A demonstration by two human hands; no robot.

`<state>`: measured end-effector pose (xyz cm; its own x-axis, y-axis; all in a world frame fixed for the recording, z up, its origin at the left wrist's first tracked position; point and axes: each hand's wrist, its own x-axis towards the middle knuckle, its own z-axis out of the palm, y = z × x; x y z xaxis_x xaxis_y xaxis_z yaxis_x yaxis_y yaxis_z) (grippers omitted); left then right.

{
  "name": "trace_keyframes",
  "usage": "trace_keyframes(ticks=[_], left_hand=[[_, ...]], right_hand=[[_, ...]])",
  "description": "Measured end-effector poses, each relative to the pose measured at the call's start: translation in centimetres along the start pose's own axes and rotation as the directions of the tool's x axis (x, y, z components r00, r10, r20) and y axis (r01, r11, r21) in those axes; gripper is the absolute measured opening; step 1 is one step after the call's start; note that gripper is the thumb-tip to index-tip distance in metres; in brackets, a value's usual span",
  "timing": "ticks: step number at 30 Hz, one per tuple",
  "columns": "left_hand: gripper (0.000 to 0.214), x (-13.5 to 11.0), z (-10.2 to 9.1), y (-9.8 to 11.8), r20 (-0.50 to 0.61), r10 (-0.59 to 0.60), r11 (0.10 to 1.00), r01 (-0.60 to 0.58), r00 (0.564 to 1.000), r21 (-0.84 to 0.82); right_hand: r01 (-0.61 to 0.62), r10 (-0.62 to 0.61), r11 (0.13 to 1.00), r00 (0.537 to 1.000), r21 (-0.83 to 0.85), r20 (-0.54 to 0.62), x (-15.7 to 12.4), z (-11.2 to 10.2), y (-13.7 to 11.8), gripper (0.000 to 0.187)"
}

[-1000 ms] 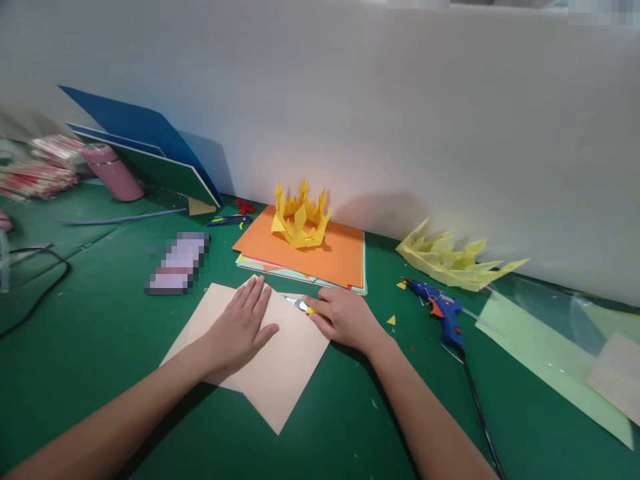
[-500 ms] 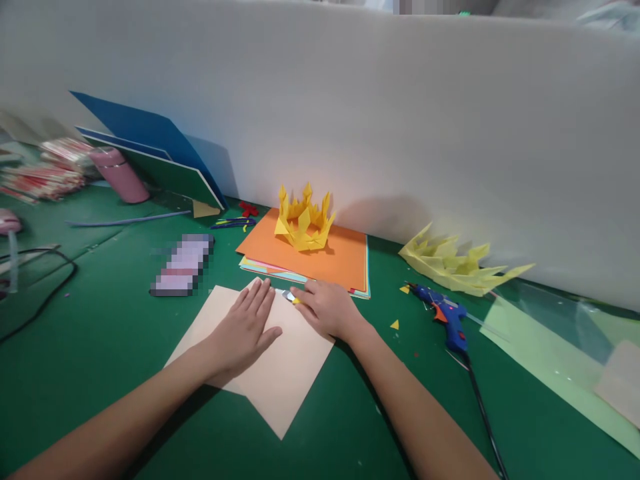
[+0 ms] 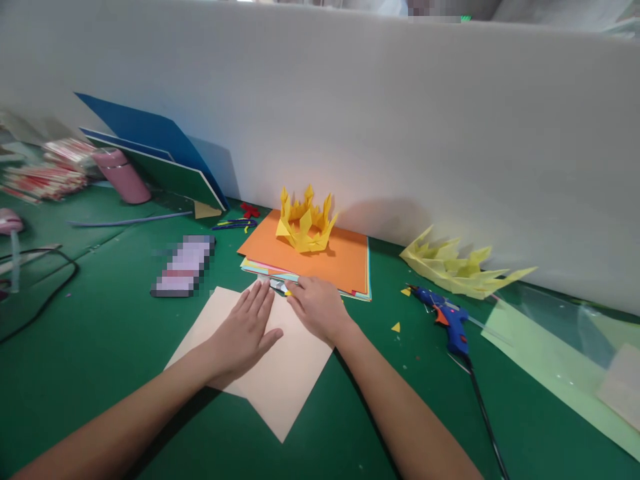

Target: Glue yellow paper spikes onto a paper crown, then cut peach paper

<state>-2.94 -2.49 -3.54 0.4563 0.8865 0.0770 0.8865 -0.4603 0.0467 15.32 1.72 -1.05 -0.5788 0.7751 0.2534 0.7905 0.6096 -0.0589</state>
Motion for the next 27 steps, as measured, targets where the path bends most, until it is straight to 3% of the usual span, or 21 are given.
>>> trace_keyframes(ticks=[5, 9, 12, 15, 17, 21, 24, 27], left_hand=[[0.070, -0.1, -0.2, 0.2, -0.030, -0.022, 1.000, 0.022, 0.999, -0.010], [0.080, -0.2, -0.6, 0.7, -0.047, -0.180, 0.983, 0.181, 0.982, 0.010], [0.084, -0.3, -1.0, 1.0, -0.059, -0.234, 0.971, 0.236, 0.970, 0.033], [0.079, -0.3, -1.2, 1.0, -0.086, -0.215, 0.976, 0.218, 0.973, 0.026], [0.076, -0.3, -1.2, 0.8, -0.108, -0.193, 0.981, 0.194, 0.975, 0.001], [0.077, -0.2, -1.1, 0.5, -0.156, -0.184, 0.982, 0.175, 0.970, -0.071], [0.084, -0.1, -1.3, 0.4, -0.215, -0.220, 0.972, 0.196, 0.951, -0.129], [0.078, 0.0, -1.8, 0.3, -0.248, -0.234, 0.963, 0.188, 0.940, -0.194]], right_hand=[[0.049, -0.050, 0.999, 0.995, -0.005, -0.086, -0.4, 0.1, 0.8, 0.032], [0.083, -0.088, 0.996, 0.989, -0.044, -0.122, -1.4, -0.5, 2.4, 0.032], [-0.030, 0.010, 0.993, 0.986, -0.112, -0.167, -2.3, -0.8, 3.6, 0.035], [-0.192, 0.156, 0.966, 0.967, -0.172, -0.203, -2.6, -0.8, 4.4, 0.035], [-0.236, 0.194, 0.956, 0.954, -0.172, -0.227, -2.7, -0.7, 4.3, 0.034], [-0.147, 0.140, 0.989, 0.958, -0.008, -0.250, -3.2, -0.9, 2.1, 0.036], [-0.050, 0.084, 0.966, 0.989, 0.254, -0.126, -3.8, -0.9, -0.3, 0.036], [-0.050, 0.083, 0.931, 0.994, 0.362, -0.077, -4.3, -0.5, -1.6, 0.038]])
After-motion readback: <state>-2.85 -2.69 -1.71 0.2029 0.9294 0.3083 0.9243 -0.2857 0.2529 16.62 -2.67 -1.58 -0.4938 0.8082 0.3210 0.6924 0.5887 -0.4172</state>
